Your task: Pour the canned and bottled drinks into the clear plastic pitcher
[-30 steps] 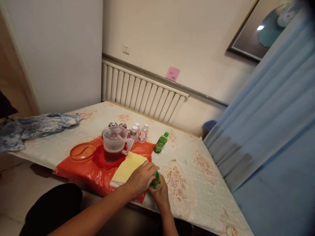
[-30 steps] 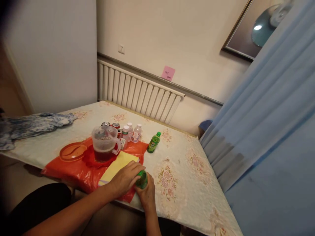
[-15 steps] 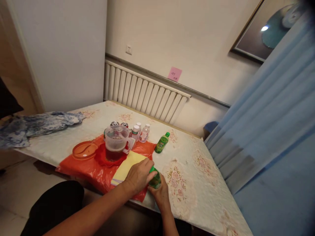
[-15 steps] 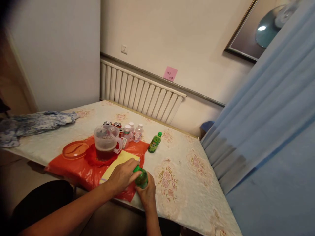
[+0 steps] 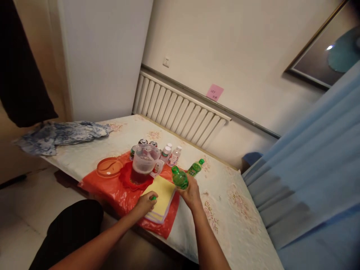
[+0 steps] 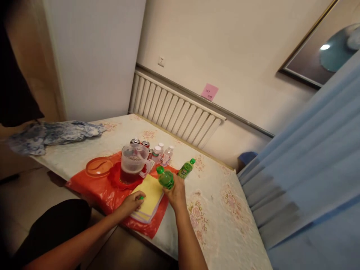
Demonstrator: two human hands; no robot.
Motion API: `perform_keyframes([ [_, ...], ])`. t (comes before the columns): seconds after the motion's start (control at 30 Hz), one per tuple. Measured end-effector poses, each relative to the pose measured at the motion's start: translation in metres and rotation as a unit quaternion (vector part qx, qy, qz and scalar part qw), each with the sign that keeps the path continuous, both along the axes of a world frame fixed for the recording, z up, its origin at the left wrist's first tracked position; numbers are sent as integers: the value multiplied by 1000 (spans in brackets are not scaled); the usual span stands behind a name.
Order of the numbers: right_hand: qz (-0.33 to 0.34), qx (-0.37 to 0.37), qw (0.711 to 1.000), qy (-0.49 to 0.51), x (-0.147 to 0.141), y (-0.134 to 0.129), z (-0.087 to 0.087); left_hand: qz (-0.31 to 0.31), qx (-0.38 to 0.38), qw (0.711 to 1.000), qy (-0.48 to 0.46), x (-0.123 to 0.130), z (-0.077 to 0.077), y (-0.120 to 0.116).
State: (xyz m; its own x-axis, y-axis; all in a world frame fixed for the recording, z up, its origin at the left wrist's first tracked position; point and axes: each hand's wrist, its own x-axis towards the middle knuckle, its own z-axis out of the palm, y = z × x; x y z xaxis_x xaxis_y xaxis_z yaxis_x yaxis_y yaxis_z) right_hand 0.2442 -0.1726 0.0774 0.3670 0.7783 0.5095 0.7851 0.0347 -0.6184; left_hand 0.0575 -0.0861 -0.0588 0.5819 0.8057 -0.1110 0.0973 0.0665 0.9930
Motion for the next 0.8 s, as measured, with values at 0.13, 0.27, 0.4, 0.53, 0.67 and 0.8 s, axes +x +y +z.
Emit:
perform_keyframes([
  [0.13,-47,-101,972,-208,-1,34,38,3,-70,997,-39,-5,-14,5],
  [0.27,-83,-175,927,-321,-6,62,66,-6,-115,990,-79,-13,-22,8],
  [0.4,-82,-192,890,-406,-10,84,82,-12,-138,985,-104,-18,-25,8],
  [0.53,-85,-178,859,-472,-12,98,93,-11,-147,982,-116,-18,-27,7],
  [0.67,-80,-173,833,-519,-14,107,102,-9,-150,982,-118,-17,-30,7],
  [0.8,-66,-170,817,-547,-19,113,113,-4,-149,981,-120,-17,-33,7],
])
